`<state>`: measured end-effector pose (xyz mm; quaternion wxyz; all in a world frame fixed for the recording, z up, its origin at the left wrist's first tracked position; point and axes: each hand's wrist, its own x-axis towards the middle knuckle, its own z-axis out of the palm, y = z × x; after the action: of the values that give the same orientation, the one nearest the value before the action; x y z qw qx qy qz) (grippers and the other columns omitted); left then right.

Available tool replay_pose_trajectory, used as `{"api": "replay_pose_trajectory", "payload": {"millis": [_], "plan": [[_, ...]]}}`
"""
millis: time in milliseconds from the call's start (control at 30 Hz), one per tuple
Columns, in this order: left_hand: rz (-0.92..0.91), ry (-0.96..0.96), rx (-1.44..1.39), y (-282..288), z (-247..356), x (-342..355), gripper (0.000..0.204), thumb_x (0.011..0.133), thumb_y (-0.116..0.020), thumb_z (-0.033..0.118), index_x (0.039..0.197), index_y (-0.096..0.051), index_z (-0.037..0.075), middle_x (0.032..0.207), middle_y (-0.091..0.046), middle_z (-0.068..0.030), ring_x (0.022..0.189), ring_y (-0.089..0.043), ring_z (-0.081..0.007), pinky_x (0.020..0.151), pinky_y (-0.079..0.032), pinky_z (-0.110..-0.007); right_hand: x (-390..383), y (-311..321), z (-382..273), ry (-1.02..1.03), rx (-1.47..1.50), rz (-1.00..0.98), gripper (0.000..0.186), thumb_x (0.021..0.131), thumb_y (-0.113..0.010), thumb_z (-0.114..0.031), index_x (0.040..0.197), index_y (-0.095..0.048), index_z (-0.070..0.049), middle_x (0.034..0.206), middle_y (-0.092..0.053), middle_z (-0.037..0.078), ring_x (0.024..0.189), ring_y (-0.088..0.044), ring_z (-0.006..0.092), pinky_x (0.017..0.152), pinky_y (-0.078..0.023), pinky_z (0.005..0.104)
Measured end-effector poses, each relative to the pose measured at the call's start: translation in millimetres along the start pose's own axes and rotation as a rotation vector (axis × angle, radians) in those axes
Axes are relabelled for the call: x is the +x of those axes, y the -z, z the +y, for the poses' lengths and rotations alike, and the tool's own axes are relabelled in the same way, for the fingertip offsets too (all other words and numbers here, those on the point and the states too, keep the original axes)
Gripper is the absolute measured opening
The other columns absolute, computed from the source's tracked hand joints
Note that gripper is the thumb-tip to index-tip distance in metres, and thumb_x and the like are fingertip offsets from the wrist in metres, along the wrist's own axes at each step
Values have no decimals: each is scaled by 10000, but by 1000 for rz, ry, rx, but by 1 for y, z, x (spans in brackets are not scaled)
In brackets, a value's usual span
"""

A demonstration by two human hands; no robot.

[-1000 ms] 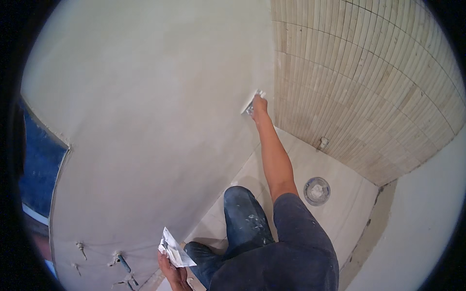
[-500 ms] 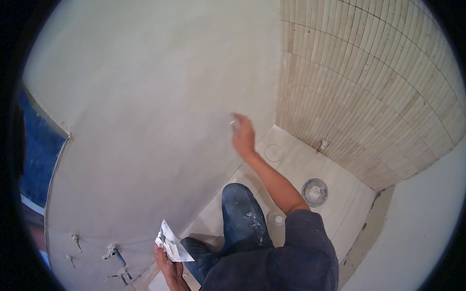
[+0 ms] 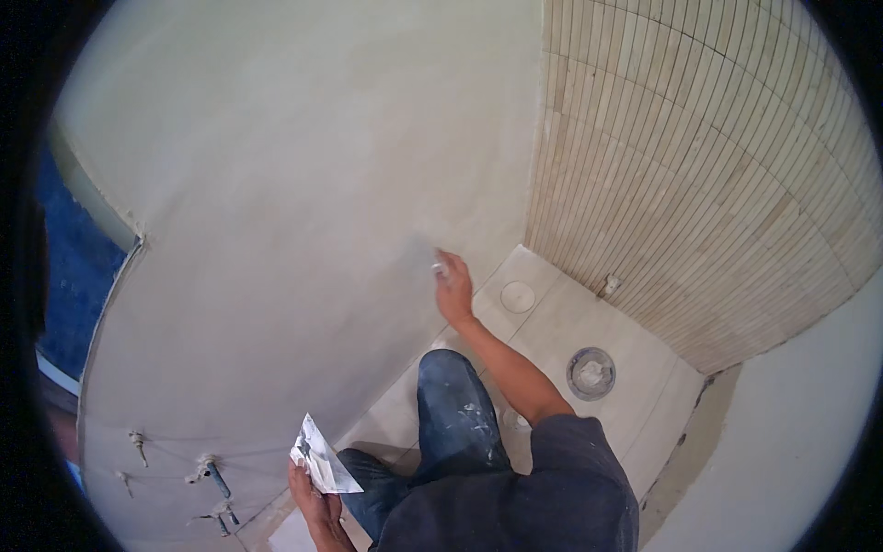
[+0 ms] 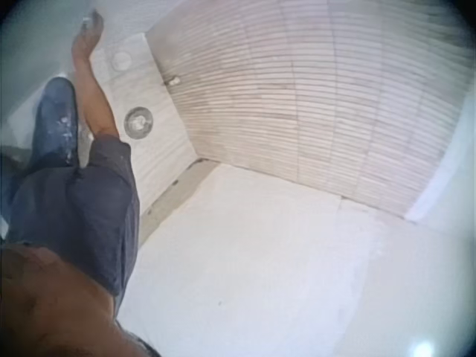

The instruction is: The person applies plaster onto a wall using metal scrapers, then mixes plaster paste on a board with the scrapers.

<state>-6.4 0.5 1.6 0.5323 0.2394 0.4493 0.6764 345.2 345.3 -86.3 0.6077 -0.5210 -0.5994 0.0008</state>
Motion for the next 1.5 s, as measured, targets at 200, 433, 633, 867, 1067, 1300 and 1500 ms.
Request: {"api": "replay_pose_trajectory", "payload": {"millis": [200, 433, 633, 867, 1067, 1300, 1500], "plan": [[-131, 41, -53, -16, -10, 6, 421, 1047, -512, 226, 1418, -508, 28, 1258, -657, -101, 1112, -668, -214, 946, -555, -370, 88, 46, 142, -1234, 766, 368, 310, 1051, -567, -349, 1106, -683, -67, 990, -696, 76, 820, -663, 226, 640, -505, 424], [-9, -5, -64, 9, -15, -1, 426, 1040, -522, 248, 1409, -514, 35, 1267, -656, -103, 1130, -669, -222, 966, -551, -375, 132, 26, 32, -802, 383, 378, 414, 1047, -558, -350, 1219, -611, 22, 1094, -674, 167, 1026, -653, 298, 888, -512, 421], [-35, -2, -72, -2, -8, 3, 421, 1038, -519, 237, 1400, -516, 21, 1255, -660, -104, 1110, -672, -215, 952, -554, -369, 55, 17, -80, -54, 28, 146, 294, 981, -622, -116, 1241, -655, 19, 1181, -660, 193, 1109, -620, 368, 974, -482, 432], [-7, 4, -62, -4, -8, 2, 398, 1039, -507, 212, 1385, -520, 15, 1234, -668, -110, 1074, -681, -207, 935, -558, -364, 117, 62, 53, -207, -78, 348, 348, 996, -606, -113, 1328, -646, -18, 1265, -651, 182, 1185, -587, 368, 1028, -451, 450], [95, 18, -32, -4, -14, 1, 410, 1042, -490, 196, 1401, -506, 0, 1251, -665, -128, 1093, -679, -229, 957, -558, -385, 126, 23, 64, -146, -228, 437, 436, 958, -634, -93, 1392, -620, -52, 1302, -623, 163, 1204, -545, 362, 1050, -427, 449], [77, -18, -32, -6, 0, -5, 407, 1038, -500, 194, 1398, -515, 4, 1279, -655, -125, 1121, -674, -241, 969, -556, -388, 84, 51, 49, -677, 46, 245, 380, 1014, -591, -168, 1347, -621, 13, 1125, -702, 184, 1032, -649, 330, 960, -484, 383], [-42, 44, -70, -15, -7, 3, 403, 1035, -516, 199, 1395, -522, 20, 1279, -658, -111, 1133, -670, -233, 979, -554, -381, 192, 75, 134, -621, 397, 423, 395, 1069, -554, -260, 1339, -617, 21, 1113, -716, 114, 1060, -646, 217, 947, -487, 354]]}}
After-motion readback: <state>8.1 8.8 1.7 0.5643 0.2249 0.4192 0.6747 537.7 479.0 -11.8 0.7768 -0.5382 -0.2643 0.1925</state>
